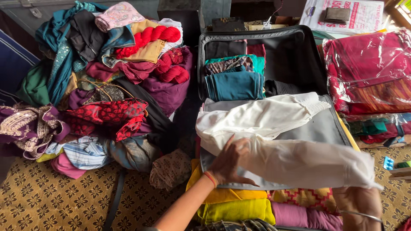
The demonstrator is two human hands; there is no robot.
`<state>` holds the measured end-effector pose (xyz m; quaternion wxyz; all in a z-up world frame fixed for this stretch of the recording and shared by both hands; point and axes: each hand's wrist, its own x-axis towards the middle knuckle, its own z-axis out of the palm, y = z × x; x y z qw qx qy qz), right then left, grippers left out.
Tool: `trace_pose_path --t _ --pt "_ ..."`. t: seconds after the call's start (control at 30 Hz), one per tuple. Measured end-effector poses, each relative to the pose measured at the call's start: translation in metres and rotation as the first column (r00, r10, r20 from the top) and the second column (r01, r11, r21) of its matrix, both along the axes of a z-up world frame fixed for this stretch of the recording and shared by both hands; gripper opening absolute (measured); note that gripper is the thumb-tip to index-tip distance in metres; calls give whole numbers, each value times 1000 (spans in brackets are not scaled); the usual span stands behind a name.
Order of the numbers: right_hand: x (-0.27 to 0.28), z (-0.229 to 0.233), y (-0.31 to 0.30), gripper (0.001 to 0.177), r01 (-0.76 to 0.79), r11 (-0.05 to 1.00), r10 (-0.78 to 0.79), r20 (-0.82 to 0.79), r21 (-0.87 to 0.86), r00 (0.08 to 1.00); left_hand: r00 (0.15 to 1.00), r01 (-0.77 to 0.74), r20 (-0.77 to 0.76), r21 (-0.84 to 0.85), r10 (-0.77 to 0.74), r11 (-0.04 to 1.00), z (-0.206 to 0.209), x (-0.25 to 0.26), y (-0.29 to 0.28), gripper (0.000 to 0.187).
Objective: The person folds various garments and places them into an open suitcase. Items handled include a teal garment, a white top, a teal patterned dress, a white shirt, a pink patterned top, and a purple sari. The person folds each item by hand and arranges them inside the suitcase.
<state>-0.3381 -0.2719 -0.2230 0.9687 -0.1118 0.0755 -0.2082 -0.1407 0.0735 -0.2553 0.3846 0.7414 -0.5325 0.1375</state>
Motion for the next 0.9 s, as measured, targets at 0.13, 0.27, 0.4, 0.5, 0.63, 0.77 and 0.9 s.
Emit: trace_pose_path --t 0.13,0.27,0.4,0.5,0.63,0.77,0.9 --pt "19 78 36 22 -91 978 55 189 188 980 962 -274 24 108 273 956 -18 -1 -21 68" --pt "25 120 46 28 157 959 -165 15 236 986 874 -463 161 -9 458 886 -30 21 -19 39" --pt "27 127 38 29 265 912 -274 -18 313 962 928 -356 -42 185 369 916 -20 50 16 11" --pt "28 113 28 29 346 897 -350 -38 276 936 895 -181 -323 365 307 913 -17 55 33 18" --pt "75 81 -9 35 306 950 -303 -56 61 951 847 1 -489 393 207 920 -37 54 43 26" --pt "182 39 -45 44 225 939 -258 -100 -261 961 692 61 -646 496 321 866 -69 57 47 30" --pt "287 0 -48 71 -15 842 -278 -459 -539 844 346 158 -875 411 340 898 -78 70 57 34"
